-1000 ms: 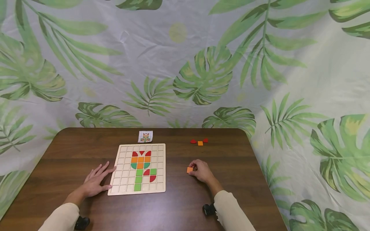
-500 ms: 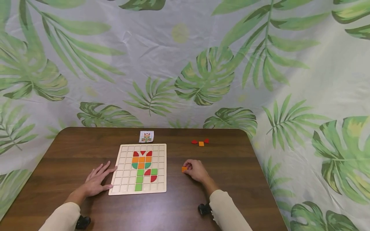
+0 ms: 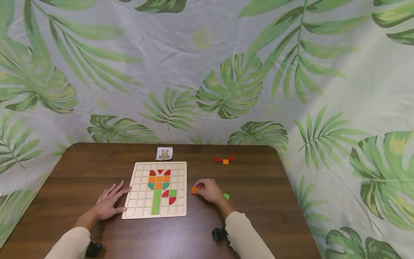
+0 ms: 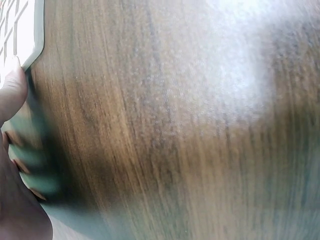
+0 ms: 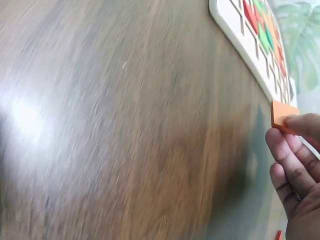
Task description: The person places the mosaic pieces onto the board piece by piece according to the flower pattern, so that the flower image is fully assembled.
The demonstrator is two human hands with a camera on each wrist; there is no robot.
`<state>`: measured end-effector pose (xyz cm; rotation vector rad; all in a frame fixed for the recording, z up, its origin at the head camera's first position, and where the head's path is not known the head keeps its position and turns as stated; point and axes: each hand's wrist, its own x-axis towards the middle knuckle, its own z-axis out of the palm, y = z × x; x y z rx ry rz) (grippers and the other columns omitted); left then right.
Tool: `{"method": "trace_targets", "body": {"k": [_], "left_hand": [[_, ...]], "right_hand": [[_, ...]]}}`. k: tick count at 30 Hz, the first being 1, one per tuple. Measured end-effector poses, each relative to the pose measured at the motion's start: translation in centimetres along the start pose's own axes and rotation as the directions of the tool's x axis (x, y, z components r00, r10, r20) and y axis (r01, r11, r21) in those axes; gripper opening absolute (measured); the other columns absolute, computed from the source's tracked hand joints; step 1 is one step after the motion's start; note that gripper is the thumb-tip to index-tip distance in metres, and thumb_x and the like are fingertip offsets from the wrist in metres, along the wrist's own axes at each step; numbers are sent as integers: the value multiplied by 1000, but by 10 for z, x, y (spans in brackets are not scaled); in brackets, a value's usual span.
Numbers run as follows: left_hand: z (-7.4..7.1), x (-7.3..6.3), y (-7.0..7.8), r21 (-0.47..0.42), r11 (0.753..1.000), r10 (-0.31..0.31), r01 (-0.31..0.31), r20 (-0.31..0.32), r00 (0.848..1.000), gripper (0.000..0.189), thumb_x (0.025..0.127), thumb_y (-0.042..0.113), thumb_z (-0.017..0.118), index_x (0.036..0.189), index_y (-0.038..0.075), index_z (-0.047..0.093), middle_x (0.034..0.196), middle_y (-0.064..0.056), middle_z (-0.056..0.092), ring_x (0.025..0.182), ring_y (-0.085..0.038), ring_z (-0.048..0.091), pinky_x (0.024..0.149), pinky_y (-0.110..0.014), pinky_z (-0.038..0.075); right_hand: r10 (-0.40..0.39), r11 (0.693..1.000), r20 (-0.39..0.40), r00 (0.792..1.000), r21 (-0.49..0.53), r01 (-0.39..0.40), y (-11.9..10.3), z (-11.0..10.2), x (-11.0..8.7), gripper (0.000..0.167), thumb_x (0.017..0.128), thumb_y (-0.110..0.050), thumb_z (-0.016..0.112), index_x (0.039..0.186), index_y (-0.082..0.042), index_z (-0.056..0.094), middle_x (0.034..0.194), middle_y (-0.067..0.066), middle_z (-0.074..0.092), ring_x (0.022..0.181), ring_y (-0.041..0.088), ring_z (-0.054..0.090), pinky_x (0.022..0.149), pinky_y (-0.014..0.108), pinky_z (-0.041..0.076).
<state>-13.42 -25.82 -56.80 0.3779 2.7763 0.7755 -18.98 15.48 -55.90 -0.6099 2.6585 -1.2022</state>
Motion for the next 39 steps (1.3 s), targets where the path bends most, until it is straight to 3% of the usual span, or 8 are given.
{"method": "trace_targets", "body": {"k": [4, 9, 22, 31, 39], "left_hand": [[0, 1, 0, 2, 1000, 0, 0, 1, 1000, 77, 79, 36, 75, 145, 16, 42, 156, -23, 18, 139, -49, 11, 107, -68, 3], [0, 1, -1, 8, 1000, 3, -3, -5, 1000, 76, 79, 34, 76, 145, 15, 43, 156, -23, 18, 139, -49, 11, 107, -67, 4], [-3, 1, 1, -2, 1000, 7, -7, -12, 1000, 75, 80, 32, 76, 144, 14, 43, 155, -24, 18, 139, -50, 11, 107, -67, 4], [-2, 1, 2, -1, 999, 35, -35, -30, 999, 73, 80, 30, 76, 144, 13, 44, 155, -24, 20, 138, -50, 14, 106, -68, 6], [-1, 0, 1, -7, 1000, 15, -15, -18, 1000, 74, 80, 32, 76, 144, 15, 43, 155, -24, 19, 139, -50, 12, 107, -67, 4]], "right_hand": [[51, 999, 27, 998, 3, -51, -8, 7, 6, 8, 85, -6, 71, 93, -5, 71, 81, 0, 64, 71, 11, 57, 66, 23, 51], [61, 998, 52, 997, 11, -62, -16, 14, 13, 8, 84, -6, 72, 92, -5, 71, 80, -1, 63, 69, 10, 55, 63, 20, 50], [12, 1000, 135, 991, 23, -16, -40, 31, 28, 7, 84, -6, 72, 91, -5, 71, 75, -4, 60, 65, 8, 52, 60, 18, 46], [-64, 998, 155, 986, 7, 63, -46, 47, 35, 7, 82, -8, 76, 87, -6, 71, 72, -5, 61, 65, 4, 51, 62, 18, 46], [-47, 999, 185, 982, 16, 45, -56, 61, 37, 6, 83, -12, 75, 87, -8, 73, 73, -9, 62, 61, 2, 48, 58, 16, 44]]}}
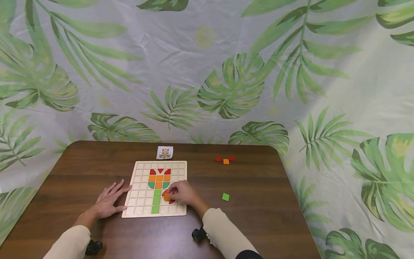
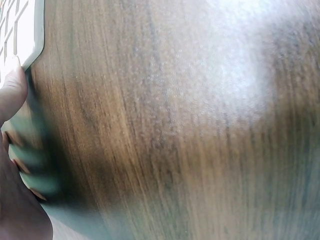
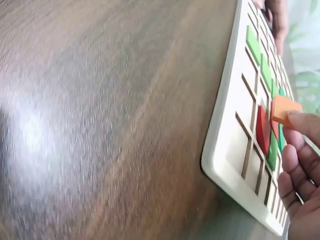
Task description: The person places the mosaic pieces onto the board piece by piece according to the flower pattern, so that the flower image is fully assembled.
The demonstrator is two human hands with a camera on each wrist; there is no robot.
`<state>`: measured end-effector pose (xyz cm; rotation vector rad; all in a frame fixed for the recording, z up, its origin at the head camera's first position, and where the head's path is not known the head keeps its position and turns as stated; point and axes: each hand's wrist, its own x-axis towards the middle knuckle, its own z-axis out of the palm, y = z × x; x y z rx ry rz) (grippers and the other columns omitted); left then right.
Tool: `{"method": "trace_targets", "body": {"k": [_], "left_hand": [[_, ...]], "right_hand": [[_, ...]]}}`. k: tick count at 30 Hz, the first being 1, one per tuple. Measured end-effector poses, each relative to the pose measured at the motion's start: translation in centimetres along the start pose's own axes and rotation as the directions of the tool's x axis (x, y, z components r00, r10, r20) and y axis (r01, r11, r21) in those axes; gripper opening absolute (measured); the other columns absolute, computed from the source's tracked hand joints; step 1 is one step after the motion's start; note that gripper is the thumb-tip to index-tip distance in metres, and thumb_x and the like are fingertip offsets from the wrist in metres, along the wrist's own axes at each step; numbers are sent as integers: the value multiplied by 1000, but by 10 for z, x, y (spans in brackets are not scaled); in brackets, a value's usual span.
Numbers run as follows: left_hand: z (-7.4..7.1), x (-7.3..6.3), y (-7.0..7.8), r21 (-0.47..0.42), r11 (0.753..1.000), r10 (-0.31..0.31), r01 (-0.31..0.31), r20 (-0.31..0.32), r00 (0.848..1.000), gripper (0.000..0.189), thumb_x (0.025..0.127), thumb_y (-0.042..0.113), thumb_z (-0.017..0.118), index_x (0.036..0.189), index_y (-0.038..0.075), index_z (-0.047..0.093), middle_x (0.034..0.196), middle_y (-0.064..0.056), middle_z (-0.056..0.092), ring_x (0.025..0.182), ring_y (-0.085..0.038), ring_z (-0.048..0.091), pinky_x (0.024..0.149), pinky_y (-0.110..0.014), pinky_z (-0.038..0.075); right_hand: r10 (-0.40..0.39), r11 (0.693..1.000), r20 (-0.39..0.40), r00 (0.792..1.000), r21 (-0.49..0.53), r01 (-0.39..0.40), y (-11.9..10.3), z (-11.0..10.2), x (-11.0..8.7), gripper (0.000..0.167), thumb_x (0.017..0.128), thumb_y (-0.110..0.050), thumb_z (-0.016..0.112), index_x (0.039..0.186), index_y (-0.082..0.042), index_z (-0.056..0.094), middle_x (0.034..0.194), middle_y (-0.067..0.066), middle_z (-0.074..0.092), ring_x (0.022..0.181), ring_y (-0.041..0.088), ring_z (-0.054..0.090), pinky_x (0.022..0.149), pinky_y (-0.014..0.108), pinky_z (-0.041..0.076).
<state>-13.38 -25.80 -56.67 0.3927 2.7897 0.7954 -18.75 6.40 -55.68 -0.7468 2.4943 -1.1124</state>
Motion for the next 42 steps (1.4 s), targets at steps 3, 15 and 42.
{"method": "trace_targets", "body": {"k": [3, 15, 42], "left_hand": [[1, 0, -1, 3, 1000, 2, -2, -1, 1000, 74, 80, 32, 76, 144, 15, 44, 156, -23, 19, 139, -50, 12, 107, -67, 4], [1, 0, -3, 8, 1000, 5, -5, -1, 1000, 74, 80, 33, 76, 144, 15, 44, 156, -23, 19, 139, -49, 13, 107, -67, 5], [1, 1, -4, 10, 1000, -2, 2, 9, 1000, 74, 80, 34, 75, 145, 16, 43, 156, -23, 17, 139, -49, 11, 107, -67, 4]], "right_hand": [[-6, 1000, 13, 1000, -5, 6, -2, 4, 1, 5, 83, -10, 74, 87, -8, 73, 74, -10, 62, 61, 1, 48, 57, 16, 44], [-67, 995, 16, 998, -70, 68, -6, 12, 1, 4, 83, -8, 73, 87, -6, 74, 78, -7, 65, 66, -1, 49, 62, 13, 45], [-131, 946, 26, 991, -295, 133, -4, 14, 1, 16, 80, -23, 80, 92, -13, 77, 84, -6, 60, 75, 4, 47, 70, 15, 38]]}}
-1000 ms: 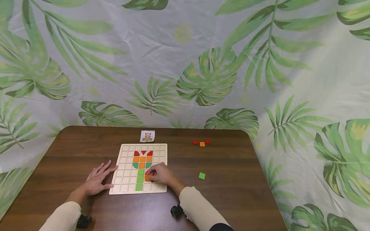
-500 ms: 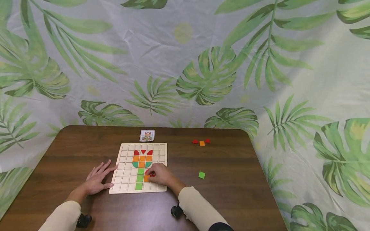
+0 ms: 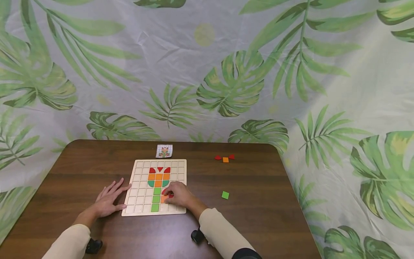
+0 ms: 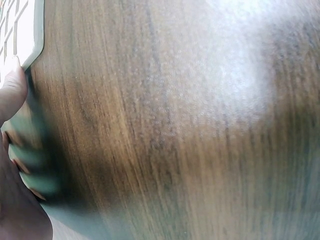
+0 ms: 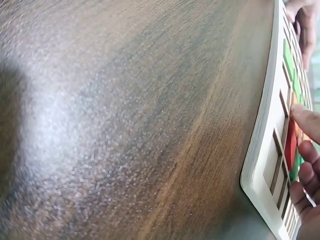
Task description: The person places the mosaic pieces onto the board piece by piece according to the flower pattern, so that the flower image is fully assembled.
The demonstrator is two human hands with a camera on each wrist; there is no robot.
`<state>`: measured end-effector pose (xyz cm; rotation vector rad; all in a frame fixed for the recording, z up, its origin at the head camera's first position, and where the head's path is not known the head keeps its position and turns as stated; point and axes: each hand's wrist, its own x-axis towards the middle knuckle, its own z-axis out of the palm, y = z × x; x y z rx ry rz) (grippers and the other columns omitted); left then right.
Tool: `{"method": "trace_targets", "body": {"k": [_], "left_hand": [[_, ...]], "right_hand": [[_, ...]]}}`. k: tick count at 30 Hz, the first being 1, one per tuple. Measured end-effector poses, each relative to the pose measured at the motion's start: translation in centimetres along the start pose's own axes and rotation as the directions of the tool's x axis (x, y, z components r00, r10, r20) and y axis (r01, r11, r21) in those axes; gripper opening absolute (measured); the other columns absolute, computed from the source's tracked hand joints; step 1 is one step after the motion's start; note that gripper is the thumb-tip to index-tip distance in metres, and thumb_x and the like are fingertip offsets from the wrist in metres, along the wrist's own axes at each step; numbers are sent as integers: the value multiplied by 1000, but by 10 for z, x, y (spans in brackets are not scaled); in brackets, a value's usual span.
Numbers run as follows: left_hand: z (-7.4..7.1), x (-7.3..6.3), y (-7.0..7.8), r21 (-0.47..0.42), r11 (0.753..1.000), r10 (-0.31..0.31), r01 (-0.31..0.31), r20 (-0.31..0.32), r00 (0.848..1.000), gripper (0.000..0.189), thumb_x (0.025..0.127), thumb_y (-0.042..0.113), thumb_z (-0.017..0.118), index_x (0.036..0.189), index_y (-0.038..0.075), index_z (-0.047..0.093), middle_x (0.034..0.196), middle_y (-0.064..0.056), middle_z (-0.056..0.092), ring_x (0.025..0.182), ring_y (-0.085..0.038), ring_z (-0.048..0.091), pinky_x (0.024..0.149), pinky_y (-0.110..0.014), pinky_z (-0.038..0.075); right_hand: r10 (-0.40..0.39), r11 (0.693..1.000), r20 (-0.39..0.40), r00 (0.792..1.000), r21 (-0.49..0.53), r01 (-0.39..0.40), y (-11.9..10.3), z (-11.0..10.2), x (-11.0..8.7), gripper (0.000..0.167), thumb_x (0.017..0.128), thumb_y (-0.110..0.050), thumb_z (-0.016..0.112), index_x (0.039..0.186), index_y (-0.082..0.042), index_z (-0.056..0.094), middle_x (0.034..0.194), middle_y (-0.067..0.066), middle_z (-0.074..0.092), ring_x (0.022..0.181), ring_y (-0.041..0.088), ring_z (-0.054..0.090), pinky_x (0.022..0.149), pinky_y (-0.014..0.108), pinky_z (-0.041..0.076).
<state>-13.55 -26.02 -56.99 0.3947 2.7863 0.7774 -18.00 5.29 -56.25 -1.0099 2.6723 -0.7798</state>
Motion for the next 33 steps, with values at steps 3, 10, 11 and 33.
{"method": "trace_targets", "body": {"k": [3, 10, 11, 33], "left_hand": [[0, 0, 0, 2, 1000, -3, 3, 0, 1000, 75, 80, 35, 75, 145, 16, 43, 156, -23, 17, 139, -49, 11, 107, -68, 3], [0, 0, 0, -1, 1000, -7, 7, 4, 1000, 75, 80, 35, 75, 145, 16, 43, 156, -23, 18, 139, -48, 11, 107, -67, 4], [0, 0, 0, -1, 1000, -7, 7, 4, 1000, 75, 80, 35, 75, 145, 16, 43, 156, -23, 18, 139, -48, 11, 107, -67, 4], [0, 1, 1, -6, 1000, 3, -3, -1, 1000, 75, 80, 35, 75, 144, 15, 43, 155, -25, 18, 139, -49, 11, 107, -68, 4]], "right_hand": [[1, 1000, -4, 1000, -5, -1, 1, 0, 0, 14, 80, -24, 80, 89, -14, 78, 85, -6, 59, 77, 4, 48, 71, 16, 39], [1, 1000, -5, 1000, 8, -1, 2, 2, -3, 14, 80, -25, 79, 90, -14, 78, 88, -7, 57, 81, 5, 49, 74, 15, 39], [-1, 1000, -8, 1000, 15, 2, 2, 2, -3, 14, 80, -25, 79, 89, -14, 78, 88, -7, 57, 81, 4, 48, 74, 15, 39], [153, 975, -321, 935, 204, -90, 85, -42, -79, 14, 75, -12, 83, 86, -8, 75, 82, -1, 61, 72, 13, 53, 64, 25, 46]]}}
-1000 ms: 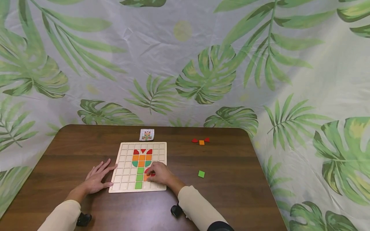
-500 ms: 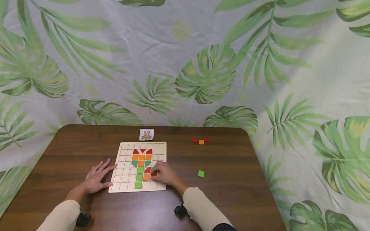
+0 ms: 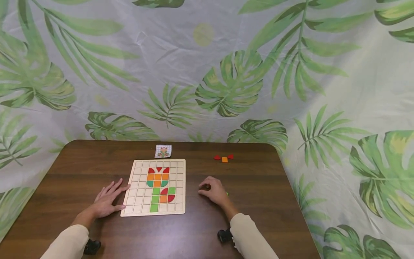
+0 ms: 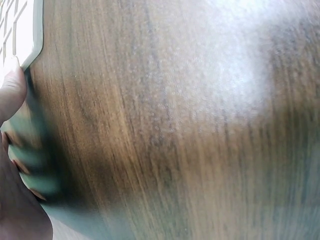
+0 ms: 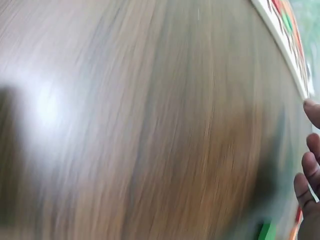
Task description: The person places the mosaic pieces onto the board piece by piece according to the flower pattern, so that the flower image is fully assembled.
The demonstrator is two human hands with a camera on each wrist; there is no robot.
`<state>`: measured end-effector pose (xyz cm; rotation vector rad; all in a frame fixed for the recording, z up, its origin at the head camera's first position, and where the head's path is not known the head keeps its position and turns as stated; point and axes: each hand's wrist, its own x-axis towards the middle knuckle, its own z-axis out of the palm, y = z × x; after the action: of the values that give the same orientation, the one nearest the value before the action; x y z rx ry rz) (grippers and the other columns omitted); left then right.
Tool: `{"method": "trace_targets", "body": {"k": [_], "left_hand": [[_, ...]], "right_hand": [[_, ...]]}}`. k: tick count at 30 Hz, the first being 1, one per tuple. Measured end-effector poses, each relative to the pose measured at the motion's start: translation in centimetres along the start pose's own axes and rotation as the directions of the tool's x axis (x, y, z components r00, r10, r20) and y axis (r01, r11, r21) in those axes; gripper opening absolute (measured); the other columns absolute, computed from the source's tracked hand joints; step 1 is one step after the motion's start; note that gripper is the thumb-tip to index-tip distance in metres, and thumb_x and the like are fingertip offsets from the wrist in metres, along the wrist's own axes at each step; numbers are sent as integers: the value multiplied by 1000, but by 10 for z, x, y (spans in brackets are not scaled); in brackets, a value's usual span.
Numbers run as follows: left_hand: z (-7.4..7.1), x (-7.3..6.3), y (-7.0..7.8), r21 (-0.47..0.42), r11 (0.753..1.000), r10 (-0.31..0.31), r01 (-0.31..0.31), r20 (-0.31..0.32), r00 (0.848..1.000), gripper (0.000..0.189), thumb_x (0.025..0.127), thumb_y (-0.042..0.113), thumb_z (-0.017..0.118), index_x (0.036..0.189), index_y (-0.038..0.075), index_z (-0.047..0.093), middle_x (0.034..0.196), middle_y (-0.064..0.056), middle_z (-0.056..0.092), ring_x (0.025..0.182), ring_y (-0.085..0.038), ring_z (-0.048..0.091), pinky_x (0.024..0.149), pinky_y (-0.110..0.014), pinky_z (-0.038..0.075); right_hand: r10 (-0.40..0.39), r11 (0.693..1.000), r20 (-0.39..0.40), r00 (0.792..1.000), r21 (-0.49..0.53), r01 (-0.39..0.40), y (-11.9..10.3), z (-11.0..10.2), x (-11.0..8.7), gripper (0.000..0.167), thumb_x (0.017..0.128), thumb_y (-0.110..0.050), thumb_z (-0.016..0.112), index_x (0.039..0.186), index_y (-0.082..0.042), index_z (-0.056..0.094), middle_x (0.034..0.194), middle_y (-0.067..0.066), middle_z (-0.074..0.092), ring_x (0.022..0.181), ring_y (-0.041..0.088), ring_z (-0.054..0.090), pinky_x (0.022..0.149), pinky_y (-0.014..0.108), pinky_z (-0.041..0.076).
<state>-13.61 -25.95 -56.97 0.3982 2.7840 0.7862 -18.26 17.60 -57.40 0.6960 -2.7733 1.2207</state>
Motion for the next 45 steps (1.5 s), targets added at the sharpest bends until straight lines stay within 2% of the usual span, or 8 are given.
{"method": "trace_targets", "body": {"k": [7, 13, 17, 21, 28, 40, 45], "left_hand": [[0, -1, 0, -13, 1000, 9, -10, -21, 1000, 76, 78, 33, 77, 143, 14, 44, 155, -25, 19, 138, -49, 12, 107, -67, 3], [-2, -3, 3, 0, 1000, 1, -1, 3, 1000, 75, 79, 36, 76, 144, 14, 44, 155, -24, 19, 139, -50, 11, 106, -68, 4], [-2, -3, 3, 10, 1000, 1, -1, 5, 1000, 74, 80, 36, 75, 144, 15, 44, 155, -24, 19, 139, -49, 12, 106, -68, 5], [-1, -3, 1, 16, 1000, 0, 0, 3, 1000, 75, 79, 36, 76, 144, 16, 44, 155, -24, 19, 139, -49, 12, 106, -68, 5], [-1, -3, 4, 5, 1000, 3, -3, 2, 1000, 73, 80, 33, 75, 144, 14, 44, 155, -24, 19, 139, -50, 12, 106, -68, 5], [-2, -2, 5, 9, 1000, 2, -2, 3, 1000, 74, 80, 34, 75, 145, 15, 43, 155, -24, 18, 139, -49, 11, 106, -68, 5], [-1, -2, 3, 12, 1000, 1, -1, 7, 1000, 74, 81, 34, 75, 145, 15, 43, 156, -23, 18, 139, -49, 12, 106, -68, 5]], "right_hand": [[79, 997, -63, 995, 0, -79, 26, -31, -22, 20, 75, -13, 83, 92, -8, 74, 85, -1, 62, 75, 16, 53, 67, 28, 46], [117, 993, -78, 990, 24, -115, 39, -43, -38, 25, 73, -15, 84, 93, -5, 73, 83, -1, 59, 73, 14, 49, 64, 26, 43], [198, 980, -31, 980, 10, -198, 42, -50, -43, 27, 73, -17, 85, 95, -7, 73, 86, -2, 59, 76, 14, 50, 68, 28, 45], [244, 970, 24, 970, -6, -244, 43, -55, -44, 29, 73, -17, 85, 97, -7, 72, 87, 0, 60, 78, 16, 51, 70, 29, 46], [246, 969, 85, 966, -17, -245, 50, -61, -46, 30, 72, -17, 85, 97, -7, 72, 88, -1, 60, 78, 14, 51, 69, 26, 45], [208, 978, 117, 971, -30, -206, 52, -64, -45, 19, 73, -15, 84, 88, -9, 73, 85, -2, 57, 75, 14, 48, 66, 25, 43], [234, 972, 120, 965, -39, -231, 50, -64, -44, 20, 74, -13, 84, 89, -9, 72, 84, -2, 58, 75, 13, 48, 66, 25, 43]]}}
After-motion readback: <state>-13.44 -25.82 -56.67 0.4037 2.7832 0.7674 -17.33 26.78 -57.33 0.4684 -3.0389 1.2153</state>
